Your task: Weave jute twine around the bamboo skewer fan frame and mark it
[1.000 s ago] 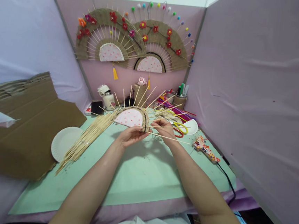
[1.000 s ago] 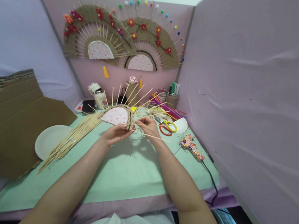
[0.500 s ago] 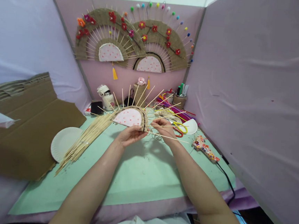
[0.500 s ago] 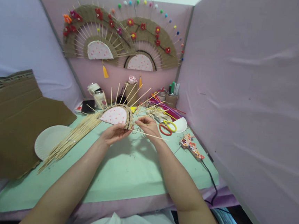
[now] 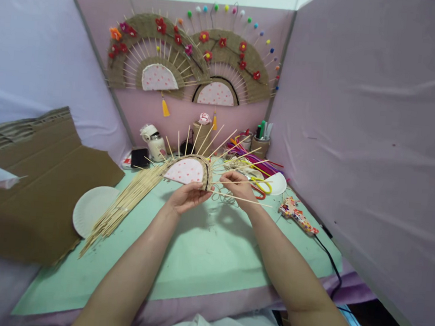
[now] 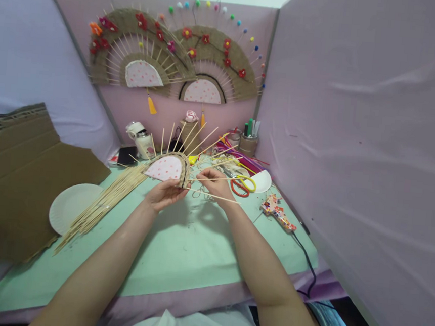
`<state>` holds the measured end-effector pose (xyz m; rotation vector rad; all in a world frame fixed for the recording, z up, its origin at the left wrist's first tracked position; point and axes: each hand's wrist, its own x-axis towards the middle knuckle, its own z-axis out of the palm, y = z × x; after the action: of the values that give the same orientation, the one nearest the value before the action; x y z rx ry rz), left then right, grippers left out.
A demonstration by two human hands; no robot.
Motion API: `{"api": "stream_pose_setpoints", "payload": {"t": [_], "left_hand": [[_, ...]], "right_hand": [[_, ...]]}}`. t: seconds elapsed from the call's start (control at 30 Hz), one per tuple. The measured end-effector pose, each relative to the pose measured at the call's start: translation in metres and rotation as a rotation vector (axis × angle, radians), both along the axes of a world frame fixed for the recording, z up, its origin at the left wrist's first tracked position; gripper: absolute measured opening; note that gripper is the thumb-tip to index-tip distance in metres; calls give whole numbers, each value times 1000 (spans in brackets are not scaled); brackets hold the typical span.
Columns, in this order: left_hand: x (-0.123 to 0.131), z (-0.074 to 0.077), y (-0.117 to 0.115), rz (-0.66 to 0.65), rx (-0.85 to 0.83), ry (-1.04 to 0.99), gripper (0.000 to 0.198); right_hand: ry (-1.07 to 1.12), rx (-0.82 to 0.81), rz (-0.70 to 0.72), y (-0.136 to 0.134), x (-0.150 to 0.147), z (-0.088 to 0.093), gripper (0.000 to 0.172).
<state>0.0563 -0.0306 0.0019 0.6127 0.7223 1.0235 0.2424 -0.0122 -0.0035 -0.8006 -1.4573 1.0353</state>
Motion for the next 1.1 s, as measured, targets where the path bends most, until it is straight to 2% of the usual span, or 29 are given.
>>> {"api": "stream_pose_setpoints", "payload": {"t": [0.27, 0.57, 0.67, 0.77, 0.8, 0.87, 0.97, 1.1], "left_hand": [[-2, 1, 1, 19, -11, -26, 17], [-4, 3, 4, 92, -10, -21, 15], [-6, 4, 7, 123, -6, -22, 14], [-11, 6, 10, 172, -13, -25, 15], [-13, 7, 11, 186, -13, -31, 16], [-18, 9, 11, 209, 2, -56, 17], [-28, 15, 12, 247, 40, -108, 20], [-39, 22, 12, 326, 48, -164, 23]], "right_hand": [[3, -14, 45, 0, 2, -1, 23], [-70, -53, -57, 7, 0, -6, 24], [-288, 27, -174, 15, 6, -8, 25], [-652, 111, -447, 28, 33, -10, 25], [-793, 67, -539, 32, 45, -11, 28], [-1066, -146, -665, 39, 69, -15, 35], [-1181, -348, -660, 46, 92, -23, 33], [-1238, -458, -608, 54, 91, -34, 31]]}}
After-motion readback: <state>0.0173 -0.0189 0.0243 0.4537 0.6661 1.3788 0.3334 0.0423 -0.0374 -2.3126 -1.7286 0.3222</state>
